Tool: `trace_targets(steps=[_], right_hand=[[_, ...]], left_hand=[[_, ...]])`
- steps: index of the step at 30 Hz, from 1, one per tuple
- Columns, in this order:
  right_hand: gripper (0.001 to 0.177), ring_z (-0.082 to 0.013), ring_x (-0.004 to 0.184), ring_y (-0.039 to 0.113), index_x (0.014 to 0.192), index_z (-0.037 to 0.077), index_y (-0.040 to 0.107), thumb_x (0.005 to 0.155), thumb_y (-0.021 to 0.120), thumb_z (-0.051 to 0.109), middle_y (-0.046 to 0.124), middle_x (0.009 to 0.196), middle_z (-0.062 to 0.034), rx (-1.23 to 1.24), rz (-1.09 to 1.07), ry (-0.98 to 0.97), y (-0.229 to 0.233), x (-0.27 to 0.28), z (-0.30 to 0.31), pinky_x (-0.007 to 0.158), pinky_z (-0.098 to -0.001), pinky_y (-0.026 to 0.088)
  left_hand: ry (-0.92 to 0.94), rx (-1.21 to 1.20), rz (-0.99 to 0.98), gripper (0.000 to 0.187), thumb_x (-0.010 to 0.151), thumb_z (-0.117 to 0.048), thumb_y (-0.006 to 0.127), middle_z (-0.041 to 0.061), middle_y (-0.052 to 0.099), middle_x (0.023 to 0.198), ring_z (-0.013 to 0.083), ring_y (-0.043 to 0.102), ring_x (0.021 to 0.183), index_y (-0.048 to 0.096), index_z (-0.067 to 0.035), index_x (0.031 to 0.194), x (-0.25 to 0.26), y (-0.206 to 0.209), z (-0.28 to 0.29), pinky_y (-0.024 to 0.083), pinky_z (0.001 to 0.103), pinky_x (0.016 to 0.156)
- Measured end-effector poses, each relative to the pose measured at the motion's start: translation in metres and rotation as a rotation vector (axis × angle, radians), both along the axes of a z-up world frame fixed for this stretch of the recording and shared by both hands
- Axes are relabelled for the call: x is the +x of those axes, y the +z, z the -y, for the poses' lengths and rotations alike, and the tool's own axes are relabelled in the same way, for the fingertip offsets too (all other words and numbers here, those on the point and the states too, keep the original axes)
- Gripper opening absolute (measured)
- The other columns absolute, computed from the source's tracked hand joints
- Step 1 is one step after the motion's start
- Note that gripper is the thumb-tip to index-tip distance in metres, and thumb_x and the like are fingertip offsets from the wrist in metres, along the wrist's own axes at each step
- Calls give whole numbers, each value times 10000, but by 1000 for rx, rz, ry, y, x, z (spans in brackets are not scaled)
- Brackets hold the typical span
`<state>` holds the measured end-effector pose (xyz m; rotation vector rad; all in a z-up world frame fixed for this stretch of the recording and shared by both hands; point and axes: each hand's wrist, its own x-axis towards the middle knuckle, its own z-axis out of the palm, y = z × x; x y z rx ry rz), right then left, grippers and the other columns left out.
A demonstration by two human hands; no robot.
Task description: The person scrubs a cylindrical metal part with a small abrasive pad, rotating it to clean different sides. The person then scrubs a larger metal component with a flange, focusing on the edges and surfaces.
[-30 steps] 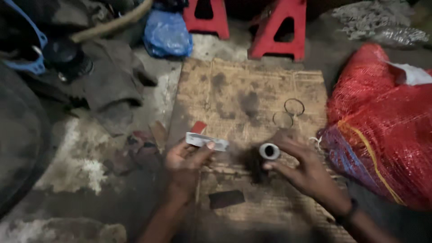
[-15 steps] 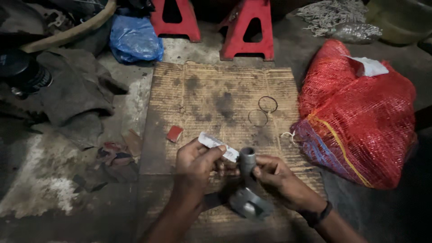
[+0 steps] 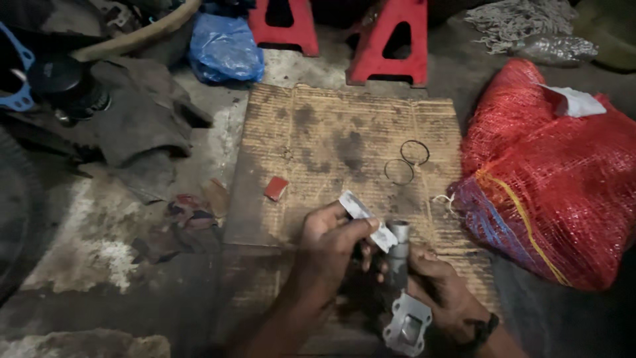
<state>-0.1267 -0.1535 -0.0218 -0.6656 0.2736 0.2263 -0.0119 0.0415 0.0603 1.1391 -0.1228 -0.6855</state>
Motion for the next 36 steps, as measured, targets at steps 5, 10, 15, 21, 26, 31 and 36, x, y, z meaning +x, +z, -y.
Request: trace_targets(steps=[5, 10, 15, 21, 26, 31, 36], right_hand=[[644, -270, 972, 634, 1341, -62, 512, 883, 716, 343, 633, 1010, -129, 172, 117, 120, 7, -6, -1, 863, -381, 539], [634, -289, 947, 617, 1335, -76, 526, 917, 713, 363, 631, 982, -146, 193, 181, 122, -6, -14, 5, 896, -418, 500], [660, -298, 973, 628, 1297, -68, 559, 837, 738, 371, 663, 1042, -192, 124, 144, 93, -6, -19, 10, 928, -431, 470], [634, -321, 1065, 626, 1260, -95, 573, 818, 740, 327, 667, 1060, -202, 95, 184, 126, 14, -15, 5, 1041, -438, 437], [614, -327, 1068, 607, 1240, -64, 585, 788, 754, 314, 676, 1045, -199, 101, 101, 103, 16, -15, 3, 1026, -465, 439], [512, -338, 1108, 603, 1185, -18, 592, 847, 772, 322, 668, 1025, -192, 13, 212, 76, 23, -13, -2, 1043, -451, 450], [530, -321, 1042, 635, 1190, -37, 607, 843, 766, 332, 678, 1027, -187, -83, 213, 82, 31, -15, -1, 949, -460, 504]], left_hand=[[122, -20, -82, 127, 864, -96, 675, 90, 704, 745, 132, 557, 564, 719, 21, 889, 11, 7, -9, 446, 317, 499], [57, -11, 128, 96, 863, -68, 689, 62, 741, 783, 96, 662, 665, 731, 16, 884, 0, 10, -1, 525, 255, 609], [-13, -39, -116, 89, 868, -63, 641, 94, 683, 685, 141, 605, 511, 678, 16, 854, -10, 23, -3, 475, 291, 458], [4, -98, -61, 111, 884, -55, 644, 110, 688, 680, 156, 612, 510, 661, 54, 868, -14, 28, -6, 499, 295, 470], [28, -147, -191, 106, 874, -54, 628, 123, 697, 673, 180, 636, 492, 666, 45, 876, -19, 28, -8, 504, 301, 464], [52, -143, -150, 115, 898, -54, 652, 117, 696, 702, 167, 616, 506, 673, 57, 883, -22, 20, -8, 496, 292, 490], [46, -193, -243, 105, 863, -48, 618, 134, 694, 667, 222, 641, 453, 647, 53, 855, -24, 25, -9, 525, 334, 455]])
